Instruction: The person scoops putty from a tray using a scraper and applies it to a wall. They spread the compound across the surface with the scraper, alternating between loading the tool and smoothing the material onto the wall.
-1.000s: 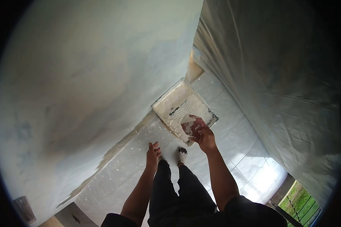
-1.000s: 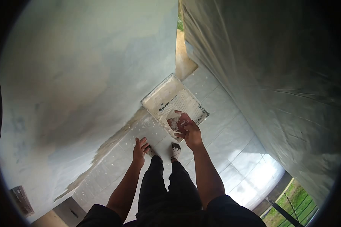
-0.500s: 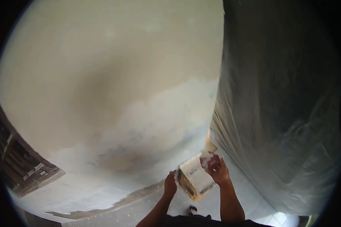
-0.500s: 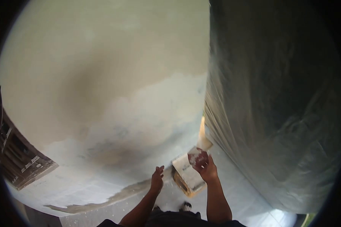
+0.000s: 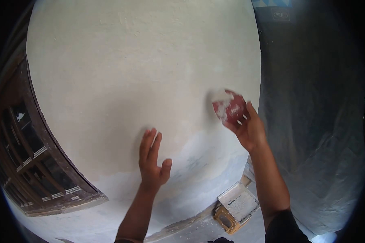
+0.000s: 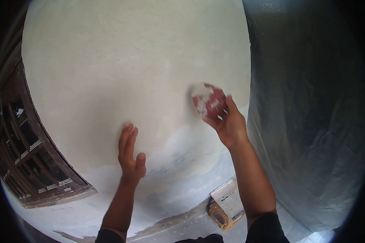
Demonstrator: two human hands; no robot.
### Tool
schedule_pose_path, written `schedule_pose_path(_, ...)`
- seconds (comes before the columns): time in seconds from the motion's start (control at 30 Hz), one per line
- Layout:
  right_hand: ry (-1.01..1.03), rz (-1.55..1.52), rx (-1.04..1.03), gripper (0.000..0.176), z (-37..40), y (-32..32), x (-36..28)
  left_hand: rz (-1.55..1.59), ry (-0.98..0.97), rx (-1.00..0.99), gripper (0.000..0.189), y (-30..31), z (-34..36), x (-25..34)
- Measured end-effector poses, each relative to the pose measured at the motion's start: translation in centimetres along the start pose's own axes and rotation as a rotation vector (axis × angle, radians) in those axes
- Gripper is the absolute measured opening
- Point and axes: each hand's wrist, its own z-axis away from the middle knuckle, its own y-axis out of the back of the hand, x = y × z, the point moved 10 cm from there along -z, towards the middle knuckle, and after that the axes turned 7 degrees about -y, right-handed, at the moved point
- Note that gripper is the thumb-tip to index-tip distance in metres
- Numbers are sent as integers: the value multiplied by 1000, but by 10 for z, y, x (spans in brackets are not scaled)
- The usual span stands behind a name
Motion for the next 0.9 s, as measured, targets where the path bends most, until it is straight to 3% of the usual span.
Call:
schedule_pose_path(0.1,189,65,-157,54,-17,-93,-43,-181,-185,-77,69,15,-73,-3)
schedule_pose_path(0.23,389,294,-222,53,-31,-161,-72,-403,-351,-100,58,36,-157,-11)
schedule_pose_path(0.3,711,766,-164,60,-20,-186,-89,-526,-374,-102,56,41,-186,-18)
schedule_pose_path(0.33,867,679,-279,52,-23,-193,-88,-542,-371,-98,56,43,-197,-21)
schedule_pose_path(0.37,868,672,-299,52,-37,-190,-83,-609,-399,-113,54,41,-205,-22)
schedule_pose_path(0.43,1453,1105,-250,46,-23,-202,-73,-719,-417,-130,52,38,-220,-27)
schedule_pose_path(0.47,1542,1142,-312,49,-26,-202,-64,-737,-434,-152,50,36,-228,-27)
schedule_pose_path(0.67,1644,1165,-319,53,-43,-158,-47,-833,-517,-202,47,27,-231,-15)
schedule_pose_path(0.9,1768,1144,-387,51,-36,-194,-59,-842,-504,-283,50,9,-236,-26)
